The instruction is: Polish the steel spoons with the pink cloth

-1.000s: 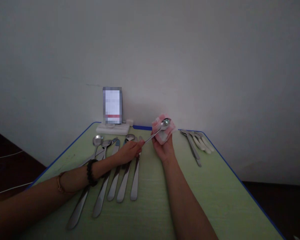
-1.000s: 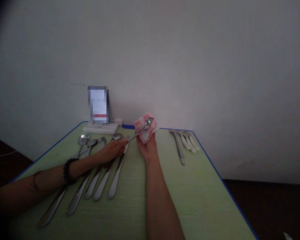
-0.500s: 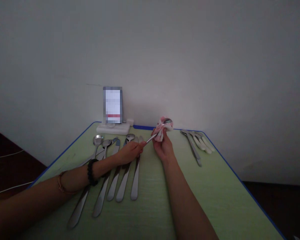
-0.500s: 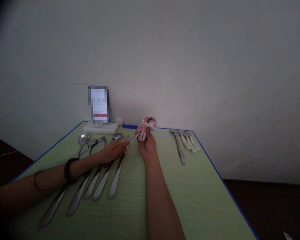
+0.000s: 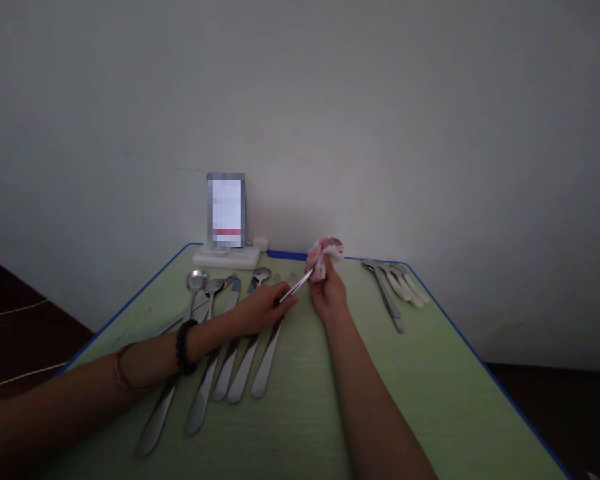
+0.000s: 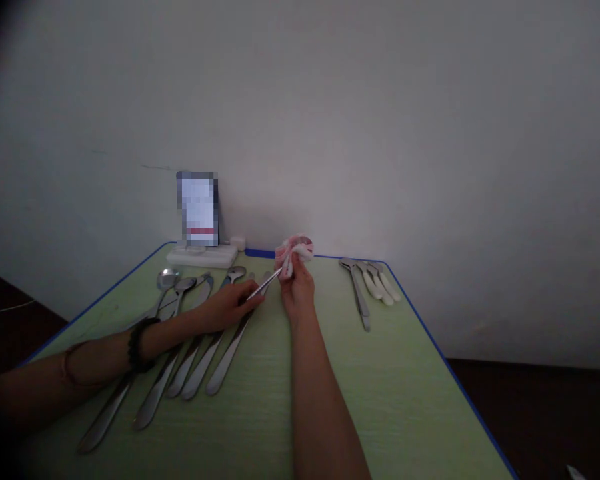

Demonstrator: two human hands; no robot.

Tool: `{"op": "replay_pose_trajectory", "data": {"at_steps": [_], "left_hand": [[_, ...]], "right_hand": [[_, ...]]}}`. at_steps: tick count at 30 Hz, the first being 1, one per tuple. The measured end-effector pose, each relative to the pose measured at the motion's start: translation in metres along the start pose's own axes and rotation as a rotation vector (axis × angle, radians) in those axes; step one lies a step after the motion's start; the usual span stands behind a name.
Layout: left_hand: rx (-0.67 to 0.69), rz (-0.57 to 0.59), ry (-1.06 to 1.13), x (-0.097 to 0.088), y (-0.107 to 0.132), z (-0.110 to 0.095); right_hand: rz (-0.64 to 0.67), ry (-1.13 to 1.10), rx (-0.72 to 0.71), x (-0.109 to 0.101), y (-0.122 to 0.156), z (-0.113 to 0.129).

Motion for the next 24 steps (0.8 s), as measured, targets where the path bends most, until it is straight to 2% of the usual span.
{"op": "replay_pose_trajectory", "data": {"at_steps": [7,11,14,24], "left_hand": [[-0.049,-0.04,0.151,-0.002,0.0,0.003],[-0.093,-0.113,0.338,-0.002,0.001,0.013],[-0.143,-0.122,0.412,0.0,0.001,0.018],[-0.112,-0.043,0.21,-0.004,-0.001,0.003]], "right_hand": [[-0.089,0.014,0.085,-0.013,-0.001,-0.009],[-0.058,0.076,0.147,-0.008,0.002,-0.015],[-0.042,0.108,0.146,-0.003,0.004,-0.016],[-0.055,0.102,0.067,0.0,0.004,-0.011]]}}
Point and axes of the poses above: each hand's wrist, its own y-axis away from the middle knuckle, its own x-axis out of the palm, z = x × y, the point moved 8 cm from there along -y, towards the middle knuckle, and after that the axes turned 9 degrees about x, right-handed, at the moved point
